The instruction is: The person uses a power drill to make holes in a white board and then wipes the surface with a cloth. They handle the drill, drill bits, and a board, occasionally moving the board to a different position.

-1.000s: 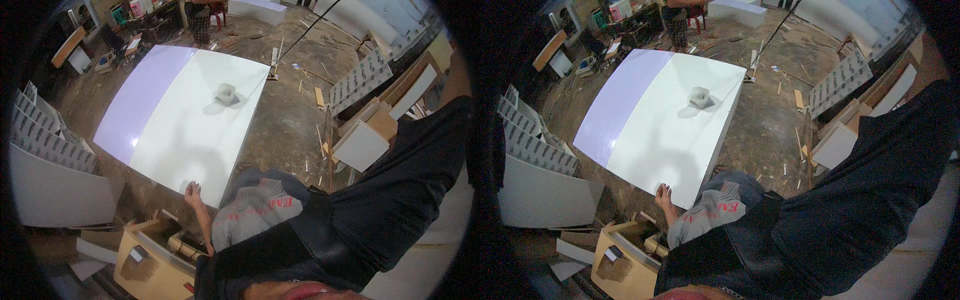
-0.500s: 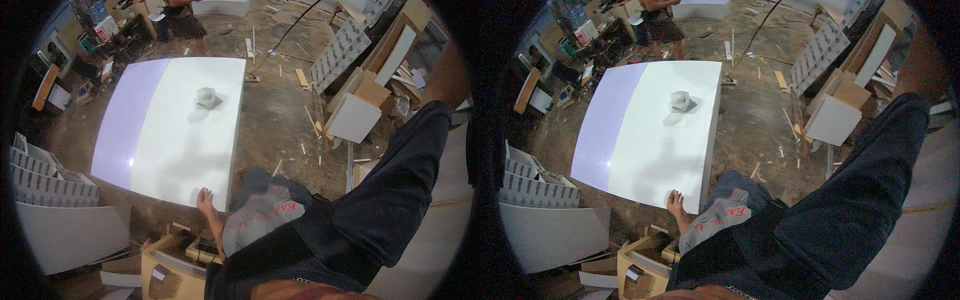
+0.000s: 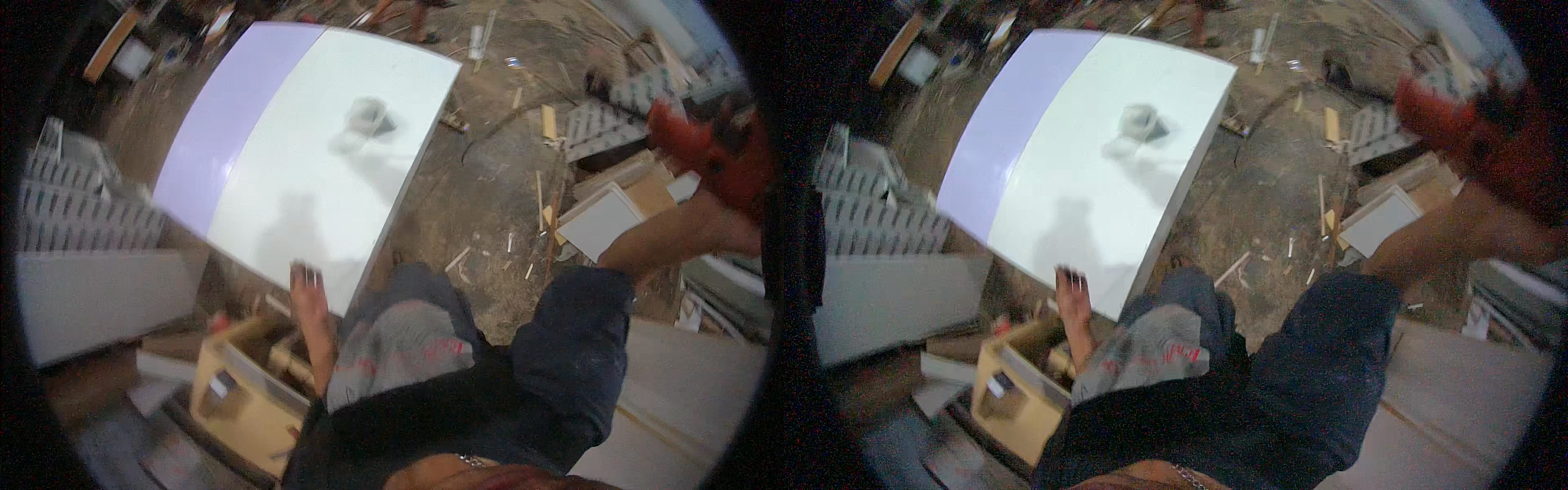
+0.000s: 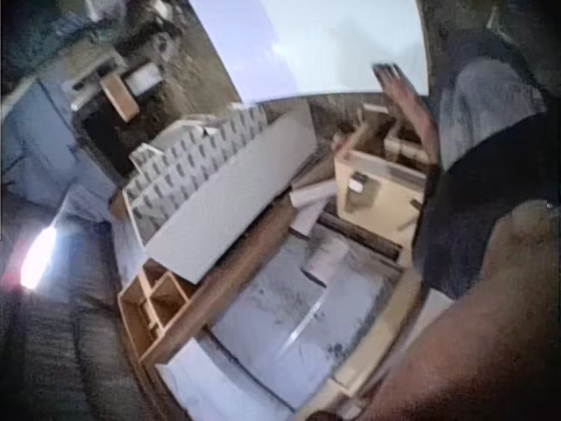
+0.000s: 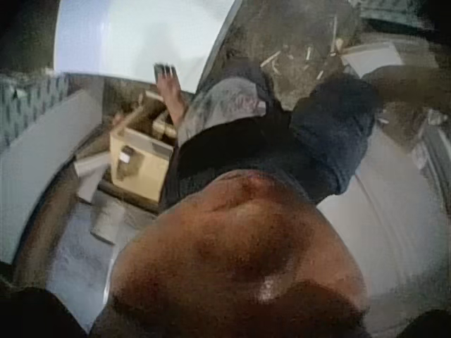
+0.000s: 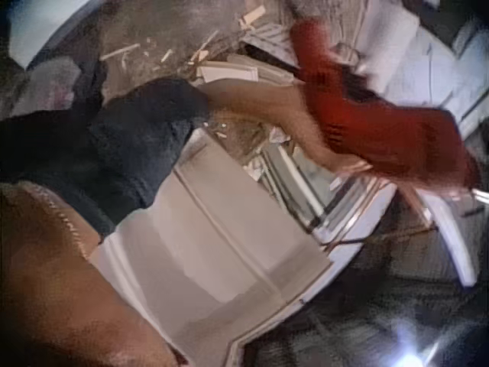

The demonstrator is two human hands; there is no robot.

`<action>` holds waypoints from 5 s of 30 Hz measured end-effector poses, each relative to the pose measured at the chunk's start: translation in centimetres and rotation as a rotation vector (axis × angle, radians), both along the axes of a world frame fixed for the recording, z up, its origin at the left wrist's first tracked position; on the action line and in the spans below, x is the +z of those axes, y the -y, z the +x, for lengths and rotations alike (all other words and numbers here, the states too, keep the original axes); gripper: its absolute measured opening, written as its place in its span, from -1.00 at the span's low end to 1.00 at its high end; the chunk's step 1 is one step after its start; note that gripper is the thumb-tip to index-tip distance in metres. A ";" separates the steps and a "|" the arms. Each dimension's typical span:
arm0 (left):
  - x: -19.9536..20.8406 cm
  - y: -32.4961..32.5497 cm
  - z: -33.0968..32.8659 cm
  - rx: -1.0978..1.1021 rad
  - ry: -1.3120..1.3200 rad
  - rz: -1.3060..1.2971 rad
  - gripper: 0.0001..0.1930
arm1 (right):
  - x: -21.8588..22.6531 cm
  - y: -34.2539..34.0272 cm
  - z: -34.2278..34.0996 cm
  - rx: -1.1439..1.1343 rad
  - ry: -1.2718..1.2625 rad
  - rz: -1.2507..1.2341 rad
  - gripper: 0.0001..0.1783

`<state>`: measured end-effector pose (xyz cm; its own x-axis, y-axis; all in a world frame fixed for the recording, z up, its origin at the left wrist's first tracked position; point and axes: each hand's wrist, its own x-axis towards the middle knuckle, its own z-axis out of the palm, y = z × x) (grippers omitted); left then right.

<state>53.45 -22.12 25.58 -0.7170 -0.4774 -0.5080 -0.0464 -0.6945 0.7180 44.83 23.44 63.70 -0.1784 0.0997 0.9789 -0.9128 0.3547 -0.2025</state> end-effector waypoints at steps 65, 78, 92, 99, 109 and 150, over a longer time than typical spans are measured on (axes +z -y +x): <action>-24.5 12.1 7.5 0.198 0.359 0.742 -0.67 | -43.5 46.9 7.7 0.293 1.543 1.209 -0.40; -26.1 14.1 6.9 0.204 0.413 0.829 -0.64 | -46.1 49.7 6.9 0.305 1.558 1.229 -0.39; -26.8 14.1 6.7 0.238 0.400 0.856 -0.62 | -46.4 49.9 6.8 0.341 1.530 1.248 -0.37; -26.1 14.8 6.3 0.236 0.422 0.877 -0.63 | -46.0 50.3 6.6 0.326 1.561 1.270 -0.36; -26.1 15.0 6.0 0.255 0.484 0.878 -0.65 | -45.8 50.8 6.6 0.340 1.525 1.287 -0.32; -19.5 18.1 3.3 0.307 0.332 1.345 -0.51 | -44.0 58.3 6.4 -0.039 1.806 1.276 -0.27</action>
<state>56.74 -40.22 6.05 -0.4345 0.3848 -0.8143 0.1955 -0.8423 -0.5023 51.28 -34.83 19.69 -0.7184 -0.2465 -0.6505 -0.0658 0.9550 -0.2892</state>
